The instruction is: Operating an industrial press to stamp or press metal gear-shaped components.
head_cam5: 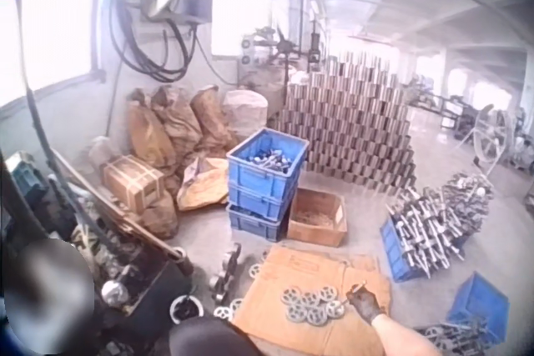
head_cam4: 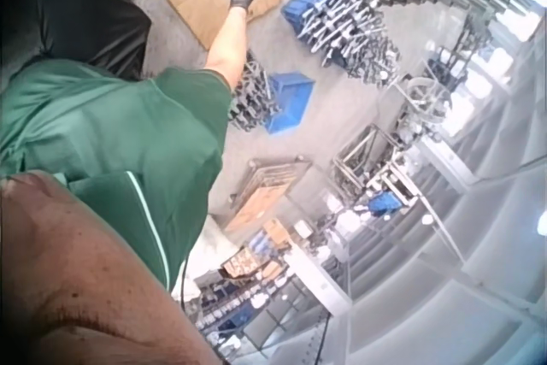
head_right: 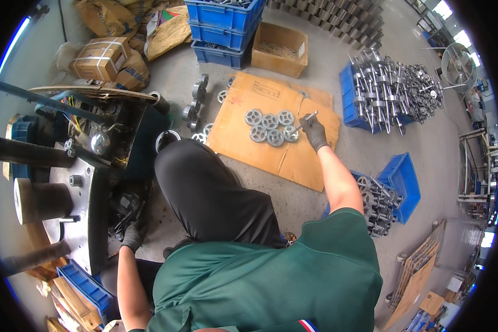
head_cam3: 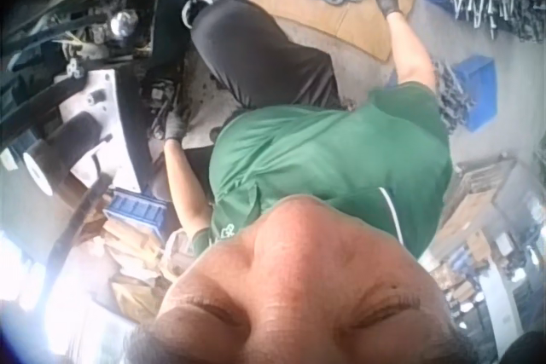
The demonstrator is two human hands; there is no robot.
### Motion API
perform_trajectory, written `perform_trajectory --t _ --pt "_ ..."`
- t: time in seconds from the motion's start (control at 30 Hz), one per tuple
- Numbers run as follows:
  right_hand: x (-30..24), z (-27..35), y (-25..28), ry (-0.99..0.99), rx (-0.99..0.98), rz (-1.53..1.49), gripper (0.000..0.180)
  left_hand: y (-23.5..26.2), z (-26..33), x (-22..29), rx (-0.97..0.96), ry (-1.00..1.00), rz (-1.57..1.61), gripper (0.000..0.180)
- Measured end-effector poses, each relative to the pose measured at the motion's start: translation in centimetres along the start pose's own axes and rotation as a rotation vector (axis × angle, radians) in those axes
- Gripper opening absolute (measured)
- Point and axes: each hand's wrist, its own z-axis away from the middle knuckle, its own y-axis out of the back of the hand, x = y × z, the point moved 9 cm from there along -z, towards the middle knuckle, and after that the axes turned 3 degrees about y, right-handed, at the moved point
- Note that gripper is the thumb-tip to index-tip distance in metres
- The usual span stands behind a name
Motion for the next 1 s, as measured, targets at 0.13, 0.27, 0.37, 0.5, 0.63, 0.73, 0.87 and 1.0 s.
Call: perform_trajectory --t 0.13,0.27,0.37,0.5,0.63,0.73,0.87,1.0 --pt "2.9 -0.6 -2.7 0.045 -0.095 0.253 0.077 0.5 1.2 0.3 -0.018 0.07 -0.023 0.03" --pt "4.6 -1.2 -5.0 -0.167 -0.126 0.443 0.099 1.2 2.1 1.3 -0.003 0.076 -0.037 0.032" --pt "4.3 -0.8 -6.0 -0.224 -0.066 0.717 0.088 1.6 2.7 2.2 -0.009 0.109 -0.075 0.034" --pt "6.6 -1.3 -6.6 -0.24 -0.012 0.585 0.073 2.1 3.2 3.4 -0.04 0.149 -0.076 0.036" --pt "7.3 -4.3 -7.8 -0.053 -0.065 0.483 0.067 3.8 3.7 4.9 -0.032 0.167 -0.072 0.041" --pt "4.5 -4.7 -9.3 -0.016 -0.25 0.623 0.064 5.9 4.5 7.3 0.072 0.075 0.026 0.041" --pt "-6.6 -3.0 -9.3 0.102 -0.142 1.024 0.065 7.4 5.6 9.5 0.161 -0.012 0.24 0.039" --pt "-19.4 -2.0 -13.0 0.423 -0.22 1.241 0.055 6.9 5.4 10.4 0.126 -0.047 0.027 0.032"
